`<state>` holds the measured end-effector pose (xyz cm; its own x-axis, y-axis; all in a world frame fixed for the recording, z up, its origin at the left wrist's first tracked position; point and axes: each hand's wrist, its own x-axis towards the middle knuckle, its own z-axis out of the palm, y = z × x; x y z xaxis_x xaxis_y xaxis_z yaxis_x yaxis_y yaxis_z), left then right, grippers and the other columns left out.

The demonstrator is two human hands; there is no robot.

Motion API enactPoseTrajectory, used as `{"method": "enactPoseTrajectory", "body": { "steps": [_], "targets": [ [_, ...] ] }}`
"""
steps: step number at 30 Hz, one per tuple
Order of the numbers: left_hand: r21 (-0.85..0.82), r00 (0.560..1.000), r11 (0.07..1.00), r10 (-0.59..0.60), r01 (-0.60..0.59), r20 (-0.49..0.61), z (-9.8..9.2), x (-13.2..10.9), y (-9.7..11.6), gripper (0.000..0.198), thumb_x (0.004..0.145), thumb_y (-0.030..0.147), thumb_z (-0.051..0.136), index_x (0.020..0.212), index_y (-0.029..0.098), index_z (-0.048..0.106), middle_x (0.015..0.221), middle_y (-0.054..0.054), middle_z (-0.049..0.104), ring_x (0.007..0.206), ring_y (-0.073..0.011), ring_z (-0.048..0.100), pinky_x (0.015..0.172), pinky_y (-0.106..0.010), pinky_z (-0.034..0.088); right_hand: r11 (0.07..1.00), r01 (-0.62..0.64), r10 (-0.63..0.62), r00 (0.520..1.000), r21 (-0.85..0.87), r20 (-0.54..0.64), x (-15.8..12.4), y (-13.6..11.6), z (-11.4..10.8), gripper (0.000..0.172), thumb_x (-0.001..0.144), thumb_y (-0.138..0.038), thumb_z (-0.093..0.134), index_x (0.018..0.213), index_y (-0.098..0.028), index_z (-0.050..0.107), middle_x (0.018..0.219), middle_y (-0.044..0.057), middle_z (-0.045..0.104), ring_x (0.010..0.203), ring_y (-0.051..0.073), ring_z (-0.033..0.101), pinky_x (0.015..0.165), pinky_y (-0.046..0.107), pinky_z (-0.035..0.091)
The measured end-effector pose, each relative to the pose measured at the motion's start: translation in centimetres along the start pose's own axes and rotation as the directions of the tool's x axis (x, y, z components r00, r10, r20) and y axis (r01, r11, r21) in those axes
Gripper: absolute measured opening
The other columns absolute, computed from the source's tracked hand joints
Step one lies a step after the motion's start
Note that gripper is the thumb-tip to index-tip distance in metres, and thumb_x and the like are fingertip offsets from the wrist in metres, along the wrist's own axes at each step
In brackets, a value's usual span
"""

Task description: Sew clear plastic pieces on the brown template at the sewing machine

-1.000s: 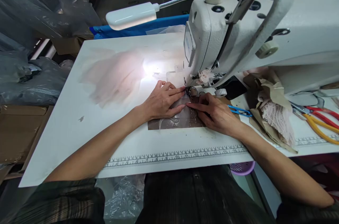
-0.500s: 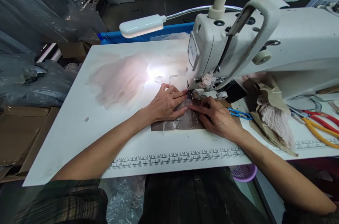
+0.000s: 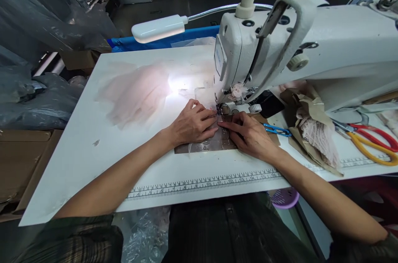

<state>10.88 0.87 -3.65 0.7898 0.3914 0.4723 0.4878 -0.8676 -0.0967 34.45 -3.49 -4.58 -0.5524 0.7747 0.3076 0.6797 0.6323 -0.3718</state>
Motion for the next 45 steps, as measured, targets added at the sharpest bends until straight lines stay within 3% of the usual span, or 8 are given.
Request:
{"method": "enactPoseTrajectory", "body": {
  "steps": [17, 25, 28, 32, 35, 38, 41, 45],
  "targets": [
    [0.036, 0.975, 0.982, -0.187, 0.184, 0.118, -0.1, 0.8, 0.8, 0.03, 0.095, 0.038, 0.051, 0.108, 0.017, 0.068, 0.12, -0.009, 0.066, 0.092, -0.0242, 0.057, 0.084, -0.043, 0.042, 0.993, -0.052, 0.059, 0.996, -0.109, 0.069, 1.0, -0.4, -0.4, 0.042, 0.096, -0.024, 0.044, 0.135, -0.019, 0.058, 0.1, 0.014, 0.055, 0.081, 0.026, 0.057, 0.071, 0.04, 0.051],
    [0.089, 0.954, 0.952, -0.298, 0.293, 0.04, -0.6, 1.4, -0.8, 0.034, 0.093, 0.043, 0.049, 0.104, 0.015, 0.065, 0.104, -0.014, 0.062, 0.09, -0.0267, 0.053, 0.078, -0.044, 0.038, 0.971, -0.105, 0.118, 0.992, 0.216, -0.051, 0.3, 0.7, -1.0, 0.044, 0.094, -0.017, 0.045, 0.137, -0.02, 0.053, 0.102, 0.009, 0.061, 0.091, 0.023, 0.059, 0.084, 0.038, 0.052],
    [0.07, 0.921, 0.933, -0.36, 0.353, 0.15, -0.8, 1.4, -2.8, 0.03, 0.096, 0.038, 0.044, 0.101, 0.015, 0.063, 0.101, -0.012, 0.061, 0.085, -0.0245, 0.053, 0.075, -0.041, 0.04, 0.961, -0.12, 0.131, 0.991, 0.248, -0.031, 0.4, 1.0, -2.0, 0.039, 0.092, -0.018, 0.047, 0.128, -0.016, 0.06, 0.098, 0.01, 0.064, 0.09, 0.023, 0.061, 0.084, 0.039, 0.052],
    [0.004, 0.943, 0.965, -0.257, 0.262, 0.211, -2.2, 0.4, -3.6, 0.028, 0.097, 0.03, 0.042, 0.113, 0.014, 0.059, 0.123, -0.016, 0.058, 0.1, -0.026, 0.056, 0.081, -0.041, 0.045, 0.951, -0.082, 0.072, 0.996, 0.299, 0.045, -0.5, 1.0, -3.7, 0.035, 0.093, -0.02, 0.047, 0.123, -0.016, 0.063, 0.104, 0.011, 0.064, 0.097, 0.025, 0.062, 0.089, 0.042, 0.052],
    [-0.031, 0.981, 0.987, -0.154, 0.158, 0.118, -4.0, -0.6, -1.3, 0.027, 0.095, 0.028, 0.048, 0.115, 0.014, 0.059, 0.126, -0.015, 0.06, 0.106, -0.0255, 0.059, 0.086, -0.044, 0.047, 0.946, -0.063, 0.028, 0.993, 0.318, 0.113, -2.0, 1.0, -4.8, 0.033, 0.095, -0.023, 0.047, 0.123, -0.018, 0.063, 0.107, 0.011, 0.066, 0.1, 0.025, 0.062, 0.087, 0.041, 0.052],
    [-0.18, 0.99, 0.984, 0.036, -0.011, 0.133, -5.0, -1.4, 1.8, 0.025, 0.091, 0.031, 0.056, 0.11, 0.015, 0.063, 0.115, -0.011, 0.067, 0.102, -0.0217, 0.063, 0.089, -0.042, 0.049, 0.946, -0.071, 0.02, 0.987, 0.318, 0.161, -2.9, 0.9, -5.0, 0.031, 0.095, -0.024, 0.046, 0.12, -0.019, 0.065, 0.097, 0.009, 0.067, 0.088, 0.023, 0.064, 0.077, 0.037, 0.054],
    [-0.176, 0.986, 0.982, 0.098, -0.074, 0.134, -4.3, -1.6, 3.5, 0.02, 0.091, 0.027, 0.056, 0.104, 0.014, 0.065, 0.111, -0.011, 0.069, 0.096, -0.02, 0.066, 0.084, -0.039, 0.053, 0.948, -0.014, -0.034, 0.989, 0.318, 0.145, -2.4, 0.9, -4.3, 0.032, 0.094, -0.021, 0.045, 0.118, -0.017, 0.066, 0.09, 0.008, 0.067, 0.079, 0.021, 0.064, 0.072, 0.035, 0.053],
    [-0.073, 0.992, 0.995, 0.072, -0.065, 0.103, -2.5, -0.9, 3.4, 0.018, 0.094, 0.015, 0.046, 0.085, 0.014, 0.063, 0.092, -0.009, 0.071, 0.077, -0.0157, 0.066, 0.071, -0.033, 0.054, 0.961, 0.095, -0.114, 0.992, 0.259, 0.057, -0.2, 1.2, -3.2, 0.03, 0.089, -0.016, 0.044, 0.104, -0.017, 0.07, 0.094, 0.008, 0.07, 0.085, 0.022, 0.064, 0.077, 0.035, 0.052]
  ]
}}
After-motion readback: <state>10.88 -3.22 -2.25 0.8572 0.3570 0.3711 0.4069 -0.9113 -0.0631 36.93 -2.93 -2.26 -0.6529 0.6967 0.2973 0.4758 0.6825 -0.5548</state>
